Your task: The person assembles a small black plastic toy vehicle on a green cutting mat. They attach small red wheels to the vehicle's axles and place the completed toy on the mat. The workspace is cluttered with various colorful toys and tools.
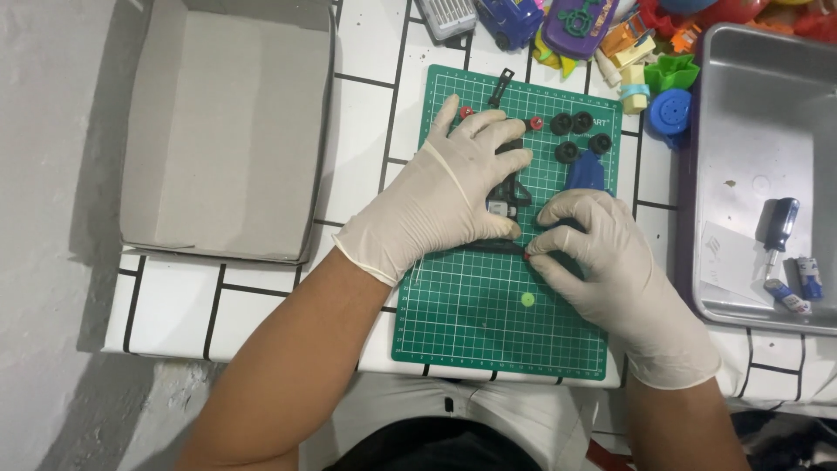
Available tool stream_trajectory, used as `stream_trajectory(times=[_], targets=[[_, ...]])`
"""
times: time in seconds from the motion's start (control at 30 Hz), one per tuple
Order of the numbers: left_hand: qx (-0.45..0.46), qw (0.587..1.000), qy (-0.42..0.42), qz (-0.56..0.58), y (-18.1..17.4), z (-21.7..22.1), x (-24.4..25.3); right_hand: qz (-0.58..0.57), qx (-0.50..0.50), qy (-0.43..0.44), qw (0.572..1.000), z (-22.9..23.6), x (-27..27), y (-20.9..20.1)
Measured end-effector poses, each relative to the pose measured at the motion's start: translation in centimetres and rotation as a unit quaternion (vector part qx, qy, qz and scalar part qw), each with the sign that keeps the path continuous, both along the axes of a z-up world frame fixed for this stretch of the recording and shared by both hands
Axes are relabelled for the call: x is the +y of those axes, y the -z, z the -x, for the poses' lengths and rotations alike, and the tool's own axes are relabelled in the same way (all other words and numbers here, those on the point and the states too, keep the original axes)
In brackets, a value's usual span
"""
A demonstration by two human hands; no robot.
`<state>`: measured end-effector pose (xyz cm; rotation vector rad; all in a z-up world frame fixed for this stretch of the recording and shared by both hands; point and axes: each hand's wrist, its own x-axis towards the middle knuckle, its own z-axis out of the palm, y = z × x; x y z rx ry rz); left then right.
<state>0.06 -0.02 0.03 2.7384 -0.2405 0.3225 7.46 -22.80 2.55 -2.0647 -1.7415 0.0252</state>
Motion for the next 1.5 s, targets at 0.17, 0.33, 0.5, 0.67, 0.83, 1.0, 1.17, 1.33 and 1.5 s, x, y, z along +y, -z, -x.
stream_trajectory(times=[0.17,0.33,0.5,0.67,0.83,1.0,1.17,1.33,1.5], targets=[[0.000,1.000,-0.002,-0.004,0.1,0.0,0.0,0.000,-0.021,0.001,1.000,0.0,0.1,0.3],[-0.011,1.000,-0.003,-0.003,0.1,0.1,0.0,-0.006,-0.034,0.001,0.999,-0.1,0.0,-0.1],[0.008,1.000,0.000,0.006,-0.1,0.1,0.0,-0.004,0.014,-0.010,1.000,-0.3,-0.5,-0.8],[-0.006,1.000,-0.002,-0.002,0.2,0.0,0.0,-0.027,0.001,-0.029,0.999,-0.2,0.2,-0.6],[0.004,1.000,-0.003,-0.005,0.1,0.0,0.0,-0.020,-0.025,-0.018,0.999,-0.1,0.3,-0.2],[-0.015,1.000,0.004,0.005,0.2,0.2,0.1,-0.033,-0.053,-0.019,0.998,-0.1,0.6,0.0],[-0.022,1.000,0.004,0.009,0.3,0.2,0.1,-0.041,-0.046,-0.032,0.998,-0.3,0.6,0.5],[-0.023,1.000,0.000,0.013,0.3,0.1,0.0,-0.040,-0.037,-0.030,0.998,-0.4,0.3,0.6],[-0.012,1.000,0.001,0.005,0.2,0.1,0.0,-0.045,-0.033,-0.035,0.998,-0.4,0.5,0.2]])
